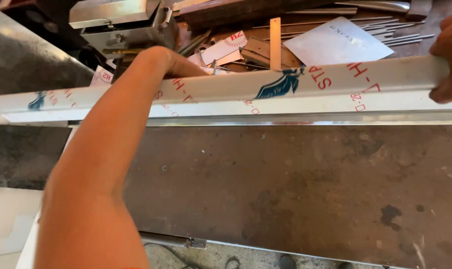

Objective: The person positions a stainless steel sheet against a frame on the workbench, marks the edge with a tape measure and marker, then welds the seam along the sheet edge using an arc welding electrode holder, producing sparks as they work along the joint.

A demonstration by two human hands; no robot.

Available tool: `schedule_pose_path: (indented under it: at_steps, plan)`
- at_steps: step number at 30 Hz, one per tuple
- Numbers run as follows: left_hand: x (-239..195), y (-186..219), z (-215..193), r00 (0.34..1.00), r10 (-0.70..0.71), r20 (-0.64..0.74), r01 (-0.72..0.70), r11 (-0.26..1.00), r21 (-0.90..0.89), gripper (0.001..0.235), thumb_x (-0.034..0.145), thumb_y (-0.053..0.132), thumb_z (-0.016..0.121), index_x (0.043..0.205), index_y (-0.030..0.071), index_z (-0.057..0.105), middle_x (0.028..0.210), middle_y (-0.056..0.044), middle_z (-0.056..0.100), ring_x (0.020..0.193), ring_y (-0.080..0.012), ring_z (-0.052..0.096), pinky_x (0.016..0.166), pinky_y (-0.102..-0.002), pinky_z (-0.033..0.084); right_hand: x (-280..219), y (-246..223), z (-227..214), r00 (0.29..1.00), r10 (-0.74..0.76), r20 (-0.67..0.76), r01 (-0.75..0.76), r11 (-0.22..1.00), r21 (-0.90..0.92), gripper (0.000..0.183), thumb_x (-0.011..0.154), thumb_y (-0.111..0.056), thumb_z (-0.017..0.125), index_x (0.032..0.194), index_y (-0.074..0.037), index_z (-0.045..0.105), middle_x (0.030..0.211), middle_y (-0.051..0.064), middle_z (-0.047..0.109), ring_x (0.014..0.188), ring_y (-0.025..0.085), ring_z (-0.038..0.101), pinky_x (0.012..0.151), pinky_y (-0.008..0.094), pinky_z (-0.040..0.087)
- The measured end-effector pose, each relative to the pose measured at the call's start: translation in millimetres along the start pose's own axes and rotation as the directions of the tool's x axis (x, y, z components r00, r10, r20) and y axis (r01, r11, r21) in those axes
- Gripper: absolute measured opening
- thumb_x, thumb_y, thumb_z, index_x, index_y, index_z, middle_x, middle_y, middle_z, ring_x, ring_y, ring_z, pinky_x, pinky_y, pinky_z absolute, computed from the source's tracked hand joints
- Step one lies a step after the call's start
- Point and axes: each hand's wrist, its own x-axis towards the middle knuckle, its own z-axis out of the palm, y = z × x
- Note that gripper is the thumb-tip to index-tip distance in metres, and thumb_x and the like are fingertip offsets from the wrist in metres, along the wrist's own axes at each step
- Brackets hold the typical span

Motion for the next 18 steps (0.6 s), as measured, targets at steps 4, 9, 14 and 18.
schedule_pose_path:
  at_steps: [4,9,14,18]
  plan:
    - [18.0,9.3,10.2,0.045,0.489,-0.871,0.262,0.836,0.483,0.094,0.072,0.08,0.06,0.138,0.013,0.063,0.143,-0.008,0.069,0.119,-0.0172,0.063,0.099,-0.037,0.046,15.3,0.1,45.8,1.0,-0.013,-0.006,0.014,0.994,0.104,0.063,0.043,-0.064,0.094,0.094,-0.029,0.085,0.073,-0.005,0.07,0.082,0.009,0.064,0.079,0.028,0.056]
    - [-0.4,17.4,-15.5,-0.248,0.638,-0.729,0.379,0.756,0.533,0.097,0.07,0.083,0.06,0.134,0.011,0.069,0.132,-0.008,0.074,0.107,-0.0198,0.07,0.089,-0.036,0.051,22.5,-15.9,59.2,0.998,0.002,-0.068,0.008,0.989,0.151,0.064,0.04,-0.066,0.094,0.09,-0.028,0.082,0.075,-0.004,0.066,0.08,0.009,0.064,0.076,0.027,0.056]
    - [-4.5,16.2,-2.5,-0.248,0.682,-0.688,0.362,0.724,0.588,0.089,0.078,0.082,0.057,0.127,0.009,0.069,0.118,-0.01,0.075,0.099,-0.0244,0.071,0.083,-0.039,0.054,-8.5,-19.5,58.3,0.994,0.027,-0.104,-0.01,0.986,0.165,0.066,0.038,-0.068,0.095,0.086,-0.026,0.079,0.076,-0.002,0.063,0.078,0.009,0.063,0.074,0.027,0.056]
    - [7.4,-32.5,27.9,-0.634,0.748,0.197,0.509,0.213,0.834,0.048,0.099,0.051,0.06,0.111,0.007,0.073,0.097,-0.008,0.074,0.086,-0.0181,0.064,0.077,-0.034,0.051,-36.7,-6.3,34.3,0.983,0.073,-0.169,-0.046,0.986,0.159,0.068,0.035,-0.07,0.095,0.082,-0.025,0.076,0.077,0.0,0.059,0.076,0.009,0.063,0.071,0.026,0.056]
